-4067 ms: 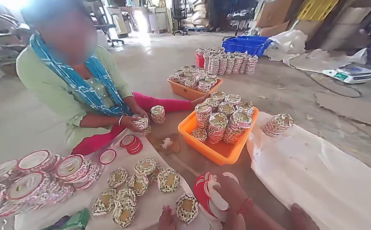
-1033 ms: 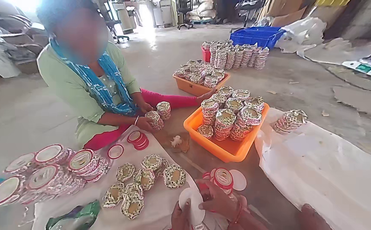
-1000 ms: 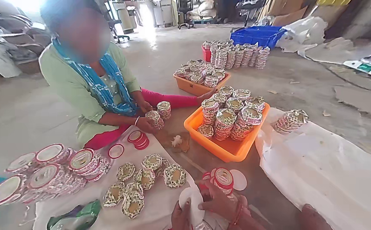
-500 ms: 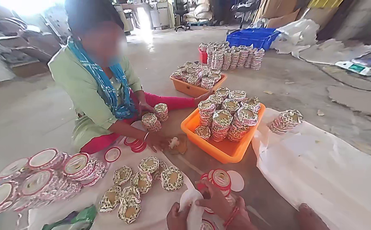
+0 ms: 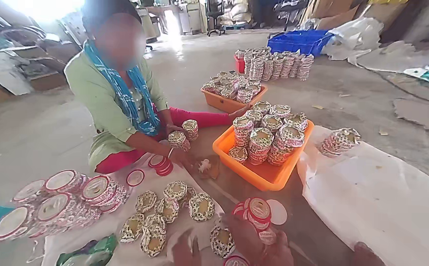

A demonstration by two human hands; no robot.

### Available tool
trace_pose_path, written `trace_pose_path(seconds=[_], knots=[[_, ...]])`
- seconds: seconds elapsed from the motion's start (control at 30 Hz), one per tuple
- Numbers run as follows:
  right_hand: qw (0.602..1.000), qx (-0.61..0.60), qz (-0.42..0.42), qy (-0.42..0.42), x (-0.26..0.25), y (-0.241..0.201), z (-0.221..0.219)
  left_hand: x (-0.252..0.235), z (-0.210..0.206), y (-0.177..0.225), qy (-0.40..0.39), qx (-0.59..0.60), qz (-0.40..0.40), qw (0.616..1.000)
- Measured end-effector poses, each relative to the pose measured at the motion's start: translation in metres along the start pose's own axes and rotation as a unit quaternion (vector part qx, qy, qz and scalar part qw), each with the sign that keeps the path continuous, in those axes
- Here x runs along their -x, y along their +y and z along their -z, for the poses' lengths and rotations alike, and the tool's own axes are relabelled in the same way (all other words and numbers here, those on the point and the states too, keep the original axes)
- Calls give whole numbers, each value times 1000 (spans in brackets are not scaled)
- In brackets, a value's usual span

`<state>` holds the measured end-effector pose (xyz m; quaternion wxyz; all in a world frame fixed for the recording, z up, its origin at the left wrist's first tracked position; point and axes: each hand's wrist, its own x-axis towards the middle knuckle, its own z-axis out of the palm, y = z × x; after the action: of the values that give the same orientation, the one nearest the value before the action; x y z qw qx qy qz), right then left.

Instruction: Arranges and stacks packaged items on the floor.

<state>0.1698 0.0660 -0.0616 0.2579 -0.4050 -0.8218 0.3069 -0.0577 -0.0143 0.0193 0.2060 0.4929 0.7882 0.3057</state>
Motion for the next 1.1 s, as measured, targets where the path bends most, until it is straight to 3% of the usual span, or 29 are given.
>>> trace_pose_path(seconds=[0.03,0.07,0.17,0.23,0.4,0.63,0.93,1.03,1.1], knots=[[998,35,-24,-52,-10,-44,14,0,-7,-1,-47,65,20,997],[994,80,25,-67,-13,-65,13,-1,-13,-2,-92,114,56,988],[979,107,108,-136,0,-65,-4,-2,-25,-1,-170,127,114,970],[976,122,134,-119,10,-55,-11,-2,-31,1,-186,101,106,972],[974,163,101,-118,12,-58,-5,-7,-42,-3,-177,82,83,977],[980,169,105,-7,9,-62,-5,-9,-50,0,-163,65,102,979],[983,104,71,-131,-3,-46,-11,-8,-51,-3,-149,89,96,980],[980,75,15,-183,-13,-50,-2,-6,-47,5,-169,93,87,977],[981,-6,-53,-188,-17,-57,10,4,-48,4,-166,101,43,980]])
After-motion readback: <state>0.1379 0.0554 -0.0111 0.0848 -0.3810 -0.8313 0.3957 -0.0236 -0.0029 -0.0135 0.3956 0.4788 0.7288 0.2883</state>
